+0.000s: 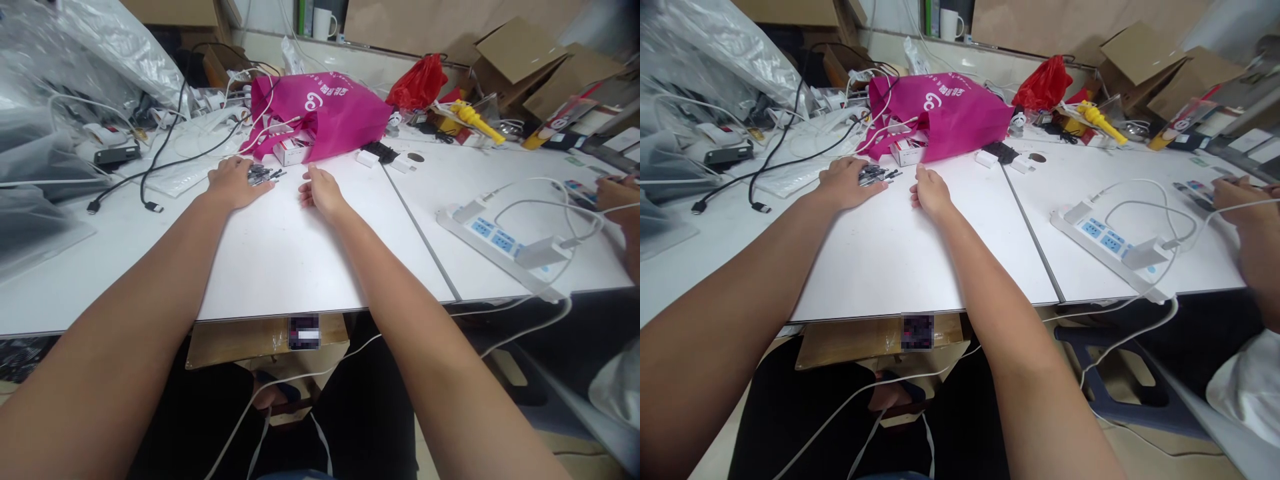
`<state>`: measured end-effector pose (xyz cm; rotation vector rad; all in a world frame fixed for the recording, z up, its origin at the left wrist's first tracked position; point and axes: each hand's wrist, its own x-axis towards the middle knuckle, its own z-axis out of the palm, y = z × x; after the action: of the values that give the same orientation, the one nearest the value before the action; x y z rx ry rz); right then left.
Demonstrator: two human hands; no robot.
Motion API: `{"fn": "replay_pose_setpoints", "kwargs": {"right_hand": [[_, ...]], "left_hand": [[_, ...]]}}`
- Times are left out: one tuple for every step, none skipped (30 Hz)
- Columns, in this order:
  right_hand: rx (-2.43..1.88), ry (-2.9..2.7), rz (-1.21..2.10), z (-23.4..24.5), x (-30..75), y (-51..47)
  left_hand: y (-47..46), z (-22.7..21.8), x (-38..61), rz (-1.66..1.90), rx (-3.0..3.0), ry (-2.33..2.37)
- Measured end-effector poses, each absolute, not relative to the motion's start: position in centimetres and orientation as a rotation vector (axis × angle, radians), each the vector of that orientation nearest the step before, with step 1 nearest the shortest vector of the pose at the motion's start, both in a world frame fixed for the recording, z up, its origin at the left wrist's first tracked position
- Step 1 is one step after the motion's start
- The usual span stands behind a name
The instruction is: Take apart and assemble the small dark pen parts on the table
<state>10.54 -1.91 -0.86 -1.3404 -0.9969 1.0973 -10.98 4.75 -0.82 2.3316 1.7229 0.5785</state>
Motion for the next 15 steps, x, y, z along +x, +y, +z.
{"fn": "replay_pose_setpoints", "kwargs": {"right_hand": [[-1.343,-0.999,1.095,-0.8,10.5,-1.9],[-1.346,-1.001,1.092,-0.8,10.5,-1.9],[-1.349,-1.002,1.089,-0.8,10.5,-1.9],[-1.352,-1.002,1.088,-0.8,10.5,-1.9],[-1.353,-1.003,1.090,-0.8,10.5,-2.0],[-1.353,-1.004,1.092,-0.8,10.6,-2.0],[-1.352,-1.006,1.094,-0.8,10.6,-2.0],[-1.349,-1.009,1.097,-0.8,10.6,-2.0],[-1.347,-1.012,1.100,-0.8,10.7,-2.1],[-1.346,-1.015,1.102,-0.8,10.7,-2.1],[-1.345,-1.015,1.104,-0.8,10.8,-2.1],[-1.345,-1.014,1.106,-0.8,10.8,-2.2],[-1.345,-1.011,1.109,-0.8,10.8,-2.2],[-1.346,-1.006,1.112,-0.7,10.8,-2.2],[-1.347,-1.001,1.115,-0.7,10.8,-2.2]], "left_hand": [[4.7,-0.7,-10.9,0.568,2.330,1.742],[4.7,-0.6,-10.8,0.556,2.324,1.768],[4.6,-0.5,-10.8,0.545,2.317,1.796],[4.5,-0.4,-10.7,0.533,2.312,1.822],[4.5,-0.3,-10.7,0.524,2.309,1.842],[4.4,-0.3,-10.7,0.520,2.313,1.849],[4.4,-0.3,-10.7,0.517,2.324,1.849],[4.4,-0.3,-10.8,0.514,2.334,1.846],[4.5,-0.4,-10.9,0.510,2.342,1.842],[4.6,-0.4,-11.1,0.511,2.346,1.836],[4.7,-0.5,-11.2,0.519,2.346,1.826],[4.8,-0.5,-11.4,0.527,2.343,1.812],[4.9,-0.6,-11.6,0.539,2.334,1.796],[4.9,-0.6,-11.8,0.561,2.325,1.773],[5.0,-0.6,-12.0,0.589,2.316,1.747]]}}
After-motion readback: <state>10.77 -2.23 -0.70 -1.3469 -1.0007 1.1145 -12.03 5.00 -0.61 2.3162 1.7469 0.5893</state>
